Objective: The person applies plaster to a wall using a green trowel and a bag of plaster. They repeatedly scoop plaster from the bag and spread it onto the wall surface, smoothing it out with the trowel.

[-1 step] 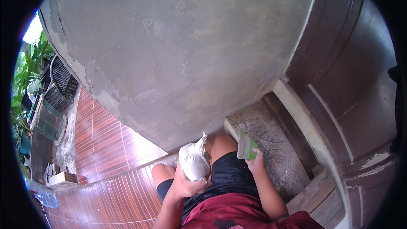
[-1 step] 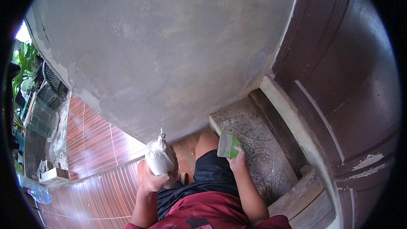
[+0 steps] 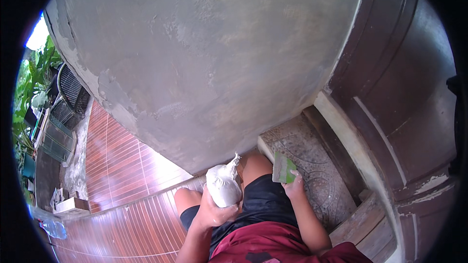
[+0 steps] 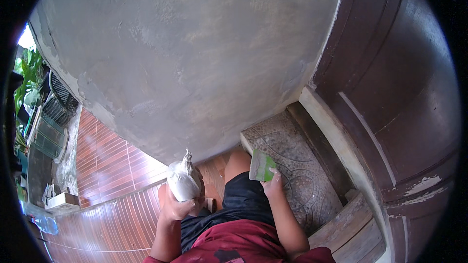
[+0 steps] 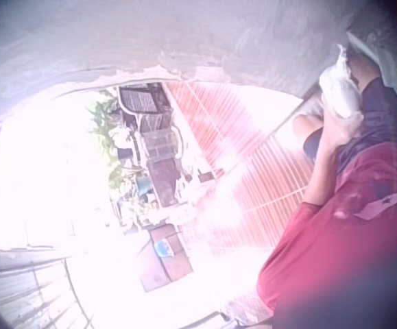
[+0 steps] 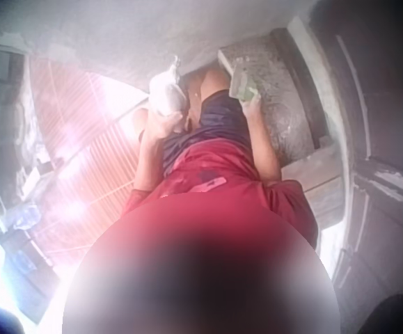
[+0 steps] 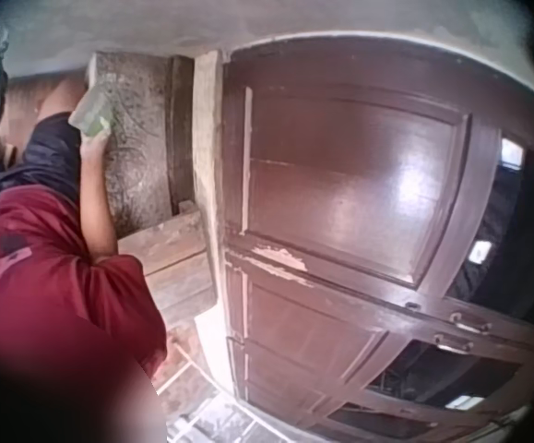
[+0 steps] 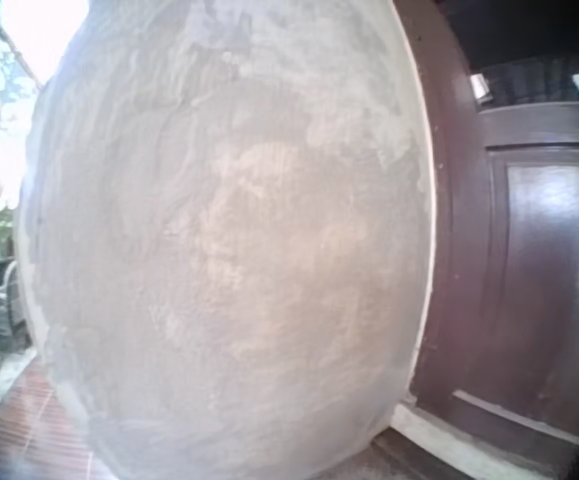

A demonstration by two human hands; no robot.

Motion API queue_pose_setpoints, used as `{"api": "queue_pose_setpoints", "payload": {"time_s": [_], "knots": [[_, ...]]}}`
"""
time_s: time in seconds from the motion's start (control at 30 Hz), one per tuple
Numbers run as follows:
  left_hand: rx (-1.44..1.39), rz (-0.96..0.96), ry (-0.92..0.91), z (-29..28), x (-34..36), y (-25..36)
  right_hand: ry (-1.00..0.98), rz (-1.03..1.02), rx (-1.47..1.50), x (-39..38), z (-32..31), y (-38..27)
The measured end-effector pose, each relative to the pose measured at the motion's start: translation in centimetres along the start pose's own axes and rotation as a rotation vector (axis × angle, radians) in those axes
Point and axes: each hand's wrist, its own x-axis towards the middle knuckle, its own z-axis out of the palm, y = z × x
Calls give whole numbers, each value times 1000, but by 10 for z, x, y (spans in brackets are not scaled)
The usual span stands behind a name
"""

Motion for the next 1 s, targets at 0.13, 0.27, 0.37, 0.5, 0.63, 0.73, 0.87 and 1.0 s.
{"api": "queue_pose_setpoints", "payload": {"time_s": [0.13, 0.27, 0.37, 0.5, 0.63, 0.73, 0.87, 1.0], "knots": [[-82, 39, 22, 1, 0, -20, -41, -5, 54, -34, 45, -6], [-156, 17, 67, 8, -2, -49, -207, -79, 57, -78, 102, -16], [-64, -13, 45, 15, -6, -62, -227, -103, 61, -106, 133, -20], [-5, 11, 3, 27, -5, -73, -240, -63, 26, -131, 151, -20], [284, 212, 16, 32, 1, -79, -303, -50, -58, -144, 154, -13], [286, 92, 59, 31, 0, -78, -350, -131, -179, -151, 150, -5], [224, 15, 89, 31, 1, -72, -281, -185, -289, -156, 148, -1], [18, 45, 165, 33, 0, -67, -280, -710, -231, -163, 167, -38]]}}
